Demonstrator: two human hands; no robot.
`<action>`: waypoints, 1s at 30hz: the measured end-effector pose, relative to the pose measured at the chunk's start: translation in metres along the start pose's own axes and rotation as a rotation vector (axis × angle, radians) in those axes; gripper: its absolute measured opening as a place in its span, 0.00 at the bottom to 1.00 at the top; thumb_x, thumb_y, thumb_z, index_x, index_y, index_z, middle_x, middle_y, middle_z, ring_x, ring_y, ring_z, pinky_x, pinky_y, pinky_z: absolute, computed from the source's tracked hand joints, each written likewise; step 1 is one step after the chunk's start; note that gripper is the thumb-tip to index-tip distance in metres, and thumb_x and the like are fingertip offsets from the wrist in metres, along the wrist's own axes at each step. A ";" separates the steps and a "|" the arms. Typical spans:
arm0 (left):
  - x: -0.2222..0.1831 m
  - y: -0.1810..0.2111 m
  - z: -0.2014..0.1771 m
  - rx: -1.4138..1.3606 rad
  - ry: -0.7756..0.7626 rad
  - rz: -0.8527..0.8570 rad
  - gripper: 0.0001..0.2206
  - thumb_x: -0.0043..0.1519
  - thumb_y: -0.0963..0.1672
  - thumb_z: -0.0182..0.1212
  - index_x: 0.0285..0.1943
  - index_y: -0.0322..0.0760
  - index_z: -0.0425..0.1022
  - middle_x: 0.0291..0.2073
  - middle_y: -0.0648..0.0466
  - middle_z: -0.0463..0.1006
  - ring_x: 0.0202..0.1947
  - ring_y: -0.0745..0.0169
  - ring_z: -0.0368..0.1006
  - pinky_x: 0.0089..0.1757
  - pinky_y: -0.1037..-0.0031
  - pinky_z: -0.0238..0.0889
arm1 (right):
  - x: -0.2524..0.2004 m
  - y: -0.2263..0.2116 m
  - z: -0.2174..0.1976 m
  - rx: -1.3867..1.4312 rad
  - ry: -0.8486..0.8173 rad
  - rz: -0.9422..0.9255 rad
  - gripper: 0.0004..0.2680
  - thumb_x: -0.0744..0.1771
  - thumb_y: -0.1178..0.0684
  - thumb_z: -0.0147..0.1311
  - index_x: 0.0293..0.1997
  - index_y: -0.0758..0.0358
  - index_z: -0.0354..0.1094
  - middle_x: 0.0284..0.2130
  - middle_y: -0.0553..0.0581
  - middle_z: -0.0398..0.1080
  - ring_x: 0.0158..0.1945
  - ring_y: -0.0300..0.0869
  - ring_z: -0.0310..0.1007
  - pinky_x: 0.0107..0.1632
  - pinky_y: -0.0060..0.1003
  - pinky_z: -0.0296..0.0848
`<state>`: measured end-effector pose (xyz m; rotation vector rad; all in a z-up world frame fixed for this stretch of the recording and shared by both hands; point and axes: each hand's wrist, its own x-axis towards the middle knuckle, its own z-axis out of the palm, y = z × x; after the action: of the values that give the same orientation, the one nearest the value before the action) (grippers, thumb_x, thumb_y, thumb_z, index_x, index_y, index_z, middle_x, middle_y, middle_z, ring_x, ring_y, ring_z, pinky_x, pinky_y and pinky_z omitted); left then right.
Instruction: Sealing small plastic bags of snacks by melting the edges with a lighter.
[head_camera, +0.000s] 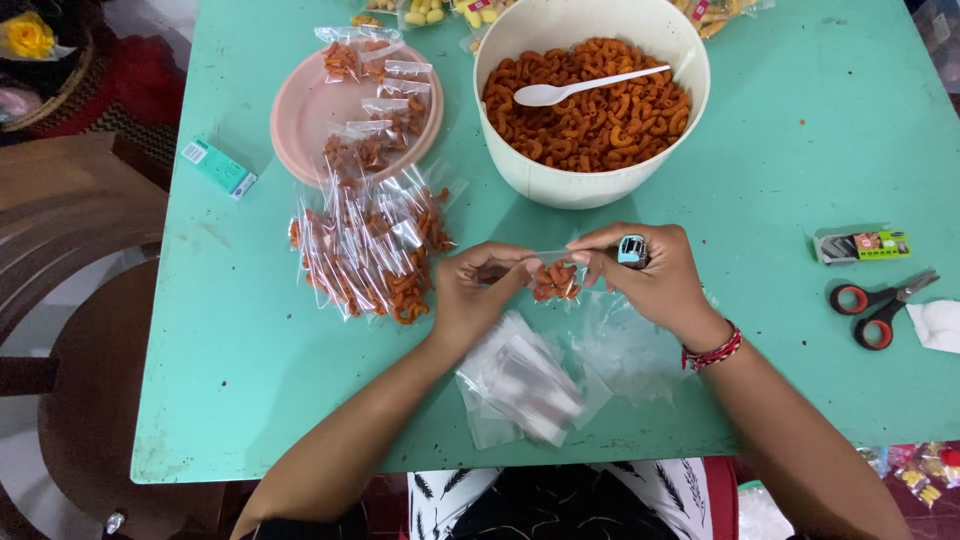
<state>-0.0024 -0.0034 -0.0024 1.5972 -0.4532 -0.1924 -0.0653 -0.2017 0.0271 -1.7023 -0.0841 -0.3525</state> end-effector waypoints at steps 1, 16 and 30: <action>0.000 0.002 0.001 0.000 0.000 0.000 0.07 0.59 0.42 0.73 0.43 0.35 0.86 0.30 0.47 0.86 0.34 0.59 0.83 0.36 0.76 0.76 | -0.001 0.000 0.001 0.000 0.000 0.000 0.04 0.65 0.64 0.62 0.41 0.70 0.78 0.19 0.64 0.75 0.22 0.39 0.74 0.24 0.31 0.74; -0.014 0.008 -0.002 0.105 -0.031 0.395 0.06 0.62 0.41 0.67 0.45 0.31 0.81 0.34 0.49 0.84 0.32 0.63 0.82 0.35 0.76 0.80 | -0.006 -0.012 -0.007 -0.037 0.535 -0.243 0.06 0.75 0.54 0.45 0.45 0.64 0.52 0.25 0.57 0.56 0.26 0.43 0.58 0.35 0.38 0.68; -0.019 0.016 0.003 0.290 0.107 0.559 0.02 0.56 0.38 0.71 0.35 0.34 0.83 0.23 0.48 0.84 0.24 0.56 0.82 0.29 0.75 0.76 | 0.004 -0.013 0.034 -0.110 0.248 -0.365 0.08 0.76 0.49 0.30 0.44 0.62 0.48 0.23 0.58 0.72 0.25 0.42 0.70 0.37 0.34 0.69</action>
<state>-0.0231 0.0013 0.0103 1.6847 -0.8512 0.3973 -0.0585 -0.1667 0.0363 -1.7363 -0.1970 -0.8505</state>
